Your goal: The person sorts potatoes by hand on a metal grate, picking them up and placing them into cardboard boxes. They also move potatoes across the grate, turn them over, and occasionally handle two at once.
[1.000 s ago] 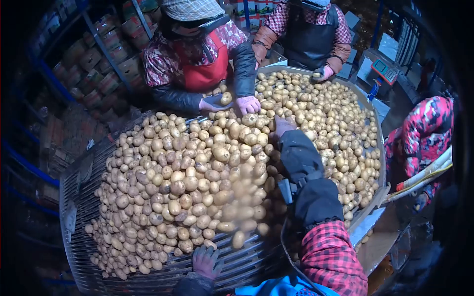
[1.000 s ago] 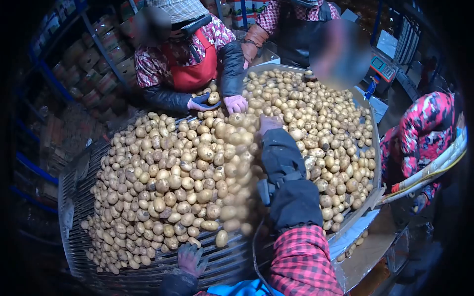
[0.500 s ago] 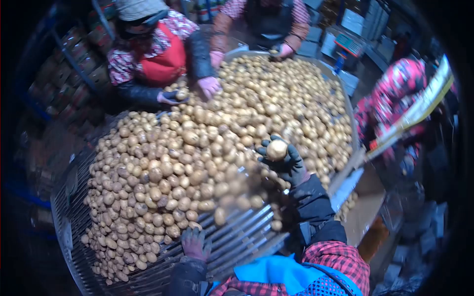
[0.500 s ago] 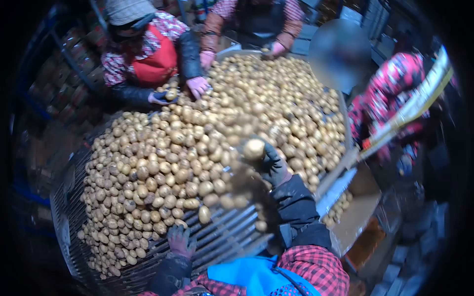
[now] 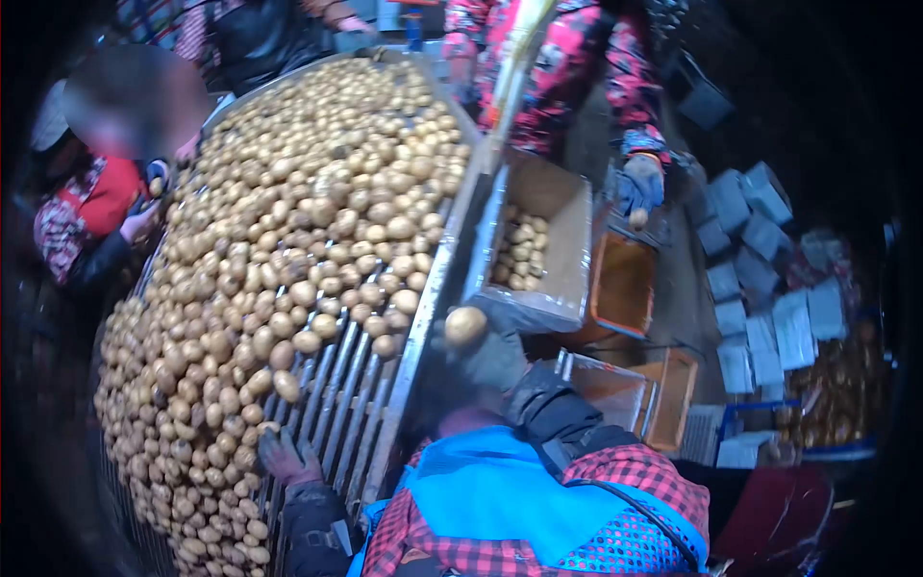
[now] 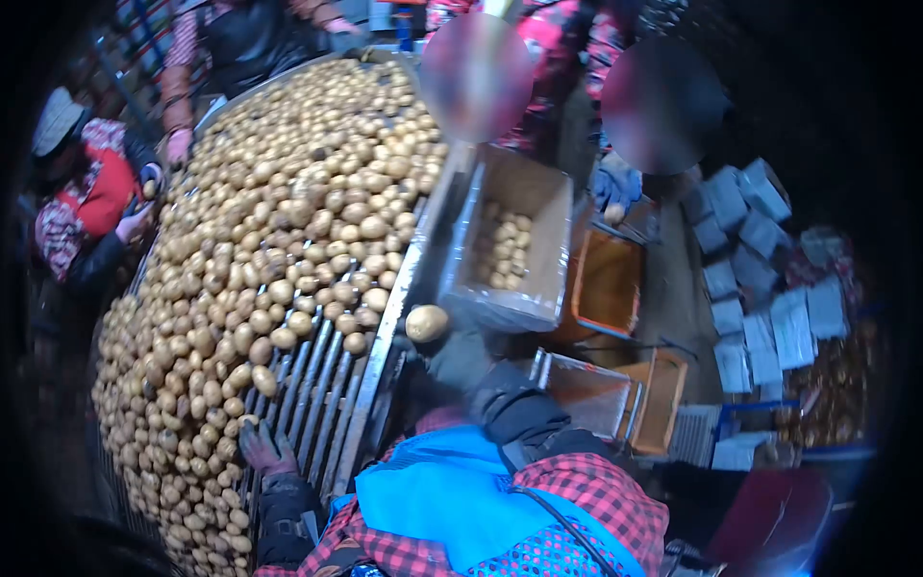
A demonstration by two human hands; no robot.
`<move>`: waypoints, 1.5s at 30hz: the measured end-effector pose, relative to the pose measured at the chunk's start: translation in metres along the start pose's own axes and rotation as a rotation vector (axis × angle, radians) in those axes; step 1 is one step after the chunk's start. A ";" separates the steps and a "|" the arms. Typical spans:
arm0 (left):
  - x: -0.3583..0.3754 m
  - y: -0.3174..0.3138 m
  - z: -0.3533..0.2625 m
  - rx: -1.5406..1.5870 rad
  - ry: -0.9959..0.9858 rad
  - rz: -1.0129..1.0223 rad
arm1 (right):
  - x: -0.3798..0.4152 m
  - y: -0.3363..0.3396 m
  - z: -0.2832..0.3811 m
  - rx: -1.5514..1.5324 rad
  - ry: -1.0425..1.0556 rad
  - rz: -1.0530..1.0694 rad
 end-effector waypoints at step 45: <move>-0.023 0.039 -0.013 0.135 0.195 0.120 | -0.338 -0.247 -0.241 2.009 0.476 0.711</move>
Point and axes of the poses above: each hand's wrist, its own x-axis away from the middle knuckle, its own y-axis out of the back of the hand, z = x × y, the point moved 8 cm from there along -x, towards the middle knuckle, and after that the axes turned 4 degrees about z, right-handed, at the moved point
